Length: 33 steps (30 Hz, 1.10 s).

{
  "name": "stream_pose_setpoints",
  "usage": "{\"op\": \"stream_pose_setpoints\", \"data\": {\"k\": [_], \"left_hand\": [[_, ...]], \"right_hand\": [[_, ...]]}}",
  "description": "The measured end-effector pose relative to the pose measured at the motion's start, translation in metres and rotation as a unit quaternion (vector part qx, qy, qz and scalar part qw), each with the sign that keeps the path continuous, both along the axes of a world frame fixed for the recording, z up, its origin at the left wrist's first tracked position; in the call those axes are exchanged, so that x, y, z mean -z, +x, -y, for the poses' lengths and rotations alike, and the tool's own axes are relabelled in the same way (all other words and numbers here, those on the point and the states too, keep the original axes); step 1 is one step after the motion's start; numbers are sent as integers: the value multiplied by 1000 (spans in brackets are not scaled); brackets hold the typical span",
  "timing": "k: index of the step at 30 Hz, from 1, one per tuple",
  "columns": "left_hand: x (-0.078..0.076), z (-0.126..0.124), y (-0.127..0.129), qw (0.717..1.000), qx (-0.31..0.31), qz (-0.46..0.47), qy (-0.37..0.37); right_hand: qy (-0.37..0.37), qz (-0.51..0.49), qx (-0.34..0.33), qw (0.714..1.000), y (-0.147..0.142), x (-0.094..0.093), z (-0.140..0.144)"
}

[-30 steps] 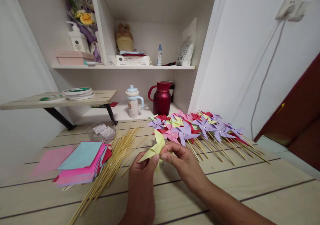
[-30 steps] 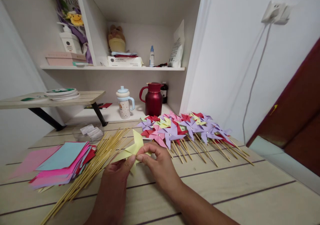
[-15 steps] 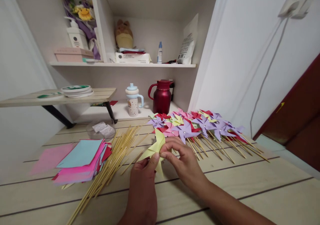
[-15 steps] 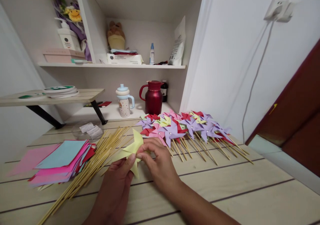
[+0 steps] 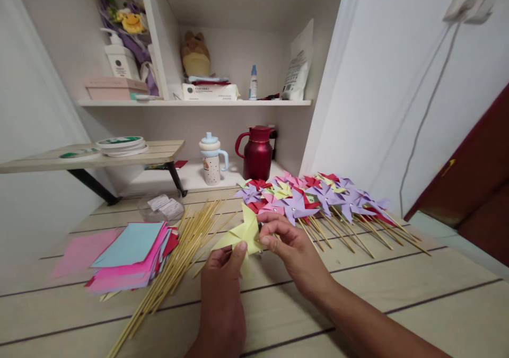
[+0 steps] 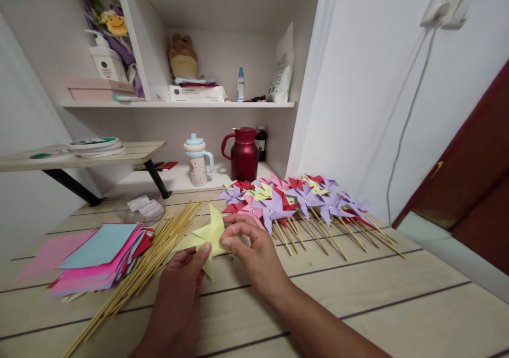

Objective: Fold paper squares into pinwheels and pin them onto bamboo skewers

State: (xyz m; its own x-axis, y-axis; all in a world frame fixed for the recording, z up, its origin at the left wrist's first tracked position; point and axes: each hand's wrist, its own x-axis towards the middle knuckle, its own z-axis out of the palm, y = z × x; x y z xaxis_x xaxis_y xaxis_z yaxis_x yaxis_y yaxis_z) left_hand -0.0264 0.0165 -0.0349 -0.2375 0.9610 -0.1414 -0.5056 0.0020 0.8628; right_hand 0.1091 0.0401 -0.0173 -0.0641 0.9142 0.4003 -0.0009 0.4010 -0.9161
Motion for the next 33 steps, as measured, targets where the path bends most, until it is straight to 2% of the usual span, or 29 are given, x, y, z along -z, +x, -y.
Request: {"op": "stream_pose_setpoints", "data": {"k": [2,4,9,12,16,33], "left_hand": [[1,-3,-4,1000,-23,-13,-8],[1,-6,-9,998,-54,-33,-19],[-4,-15,-19,991,-126,-43,-26],[-5,-20,-22,989,-143,-32,-24],[-4,-23,-24,990,-137,-29,-25],[4,-30,-28,993,-118,-27,-12]], "right_hand": [[24,29,42,998,4,-3,-1],[32,87,49,994,7,-5,-2],[-12,255,-107,961,4,8,0],[-36,312,-160,936,0,21,0],[-49,318,-158,934,1,28,-6],[-117,287,-193,931,12,22,-9]]}}
